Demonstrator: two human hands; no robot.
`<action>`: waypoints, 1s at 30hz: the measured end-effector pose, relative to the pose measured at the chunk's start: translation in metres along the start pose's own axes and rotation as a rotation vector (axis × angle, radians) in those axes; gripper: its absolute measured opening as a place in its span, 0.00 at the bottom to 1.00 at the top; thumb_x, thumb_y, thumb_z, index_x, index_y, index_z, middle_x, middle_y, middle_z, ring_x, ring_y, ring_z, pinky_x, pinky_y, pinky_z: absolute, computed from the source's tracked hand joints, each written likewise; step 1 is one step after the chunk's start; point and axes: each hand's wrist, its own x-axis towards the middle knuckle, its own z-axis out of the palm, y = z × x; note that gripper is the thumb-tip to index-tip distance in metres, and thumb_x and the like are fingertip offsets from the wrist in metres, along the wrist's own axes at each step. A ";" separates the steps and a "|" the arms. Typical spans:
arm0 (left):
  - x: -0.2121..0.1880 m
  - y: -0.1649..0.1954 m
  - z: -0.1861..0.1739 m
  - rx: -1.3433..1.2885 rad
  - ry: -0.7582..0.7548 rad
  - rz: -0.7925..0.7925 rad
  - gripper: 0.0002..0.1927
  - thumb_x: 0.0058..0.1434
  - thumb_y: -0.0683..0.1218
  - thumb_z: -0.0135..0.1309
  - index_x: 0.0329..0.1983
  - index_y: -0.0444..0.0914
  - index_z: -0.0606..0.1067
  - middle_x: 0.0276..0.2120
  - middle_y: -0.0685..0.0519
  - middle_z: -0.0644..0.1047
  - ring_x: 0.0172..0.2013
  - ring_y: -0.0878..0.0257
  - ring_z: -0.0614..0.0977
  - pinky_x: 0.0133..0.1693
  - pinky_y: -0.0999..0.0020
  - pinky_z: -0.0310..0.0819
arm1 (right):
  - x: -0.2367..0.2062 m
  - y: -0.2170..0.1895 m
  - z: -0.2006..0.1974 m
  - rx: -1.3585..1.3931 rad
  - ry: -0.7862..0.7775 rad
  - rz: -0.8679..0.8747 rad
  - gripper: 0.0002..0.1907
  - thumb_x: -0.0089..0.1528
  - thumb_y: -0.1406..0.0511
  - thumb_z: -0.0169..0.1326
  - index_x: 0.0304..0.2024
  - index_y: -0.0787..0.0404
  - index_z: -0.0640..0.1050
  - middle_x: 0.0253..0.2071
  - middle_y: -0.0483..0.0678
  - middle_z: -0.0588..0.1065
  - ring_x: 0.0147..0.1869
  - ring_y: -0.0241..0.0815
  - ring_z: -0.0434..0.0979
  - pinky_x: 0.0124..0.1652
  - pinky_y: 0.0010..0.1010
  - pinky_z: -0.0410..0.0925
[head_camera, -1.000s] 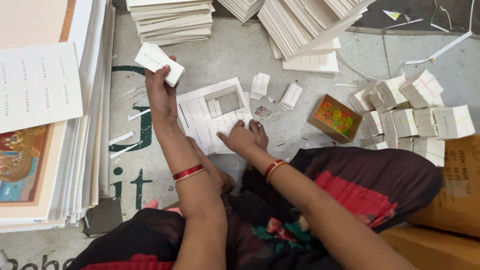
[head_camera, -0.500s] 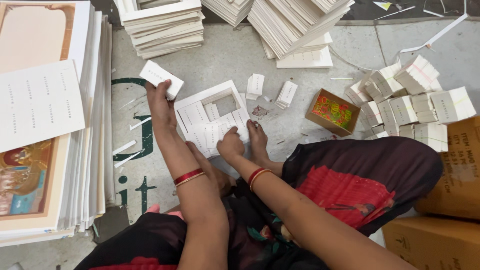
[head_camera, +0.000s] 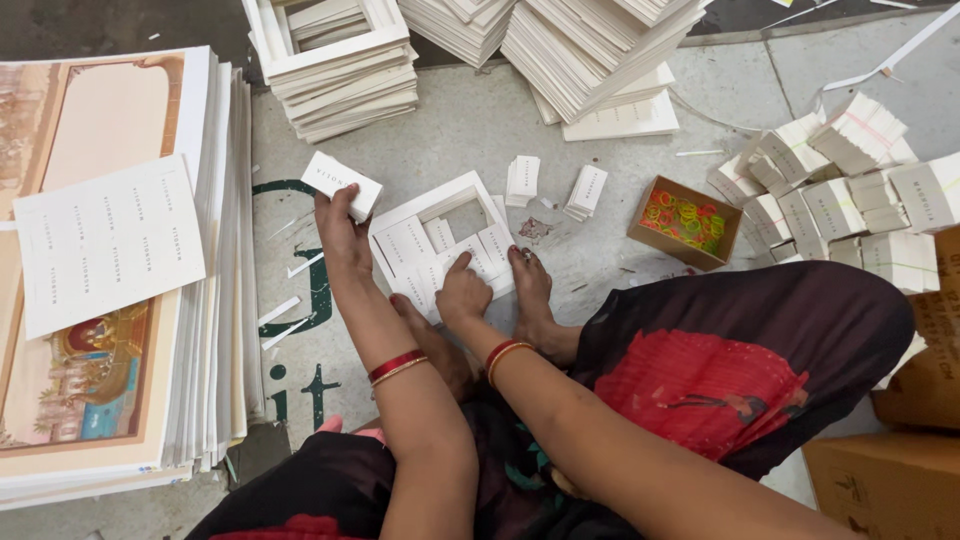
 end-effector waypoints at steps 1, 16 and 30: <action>0.000 -0.001 0.000 -0.004 -0.012 0.002 0.29 0.60 0.43 0.56 0.65 0.37 0.66 0.51 0.50 0.74 0.49 0.61 0.78 0.47 0.64 0.77 | 0.003 0.000 0.001 0.039 -0.011 0.052 0.48 0.55 0.56 0.67 0.66 0.72 0.57 0.43 0.57 0.80 0.46 0.56 0.83 0.44 0.47 0.76; -0.002 -0.015 0.005 0.389 0.092 -0.141 0.33 0.58 0.45 0.55 0.67 0.36 0.62 0.55 0.46 0.75 0.51 0.55 0.78 0.49 0.57 0.74 | 0.091 0.043 -0.072 1.652 -0.489 -0.064 0.19 0.56 0.71 0.65 0.49 0.70 0.79 0.45 0.54 0.81 0.46 0.48 0.83 0.44 0.40 0.77; -0.008 -0.051 0.065 0.084 -0.283 -0.248 0.32 0.69 0.50 0.50 0.73 0.37 0.57 0.66 0.48 0.69 0.65 0.56 0.70 0.64 0.59 0.63 | 0.129 0.026 -0.091 1.433 -0.274 -0.305 0.19 0.57 0.69 0.66 0.49 0.69 0.79 0.46 0.52 0.82 0.49 0.43 0.82 0.49 0.34 0.75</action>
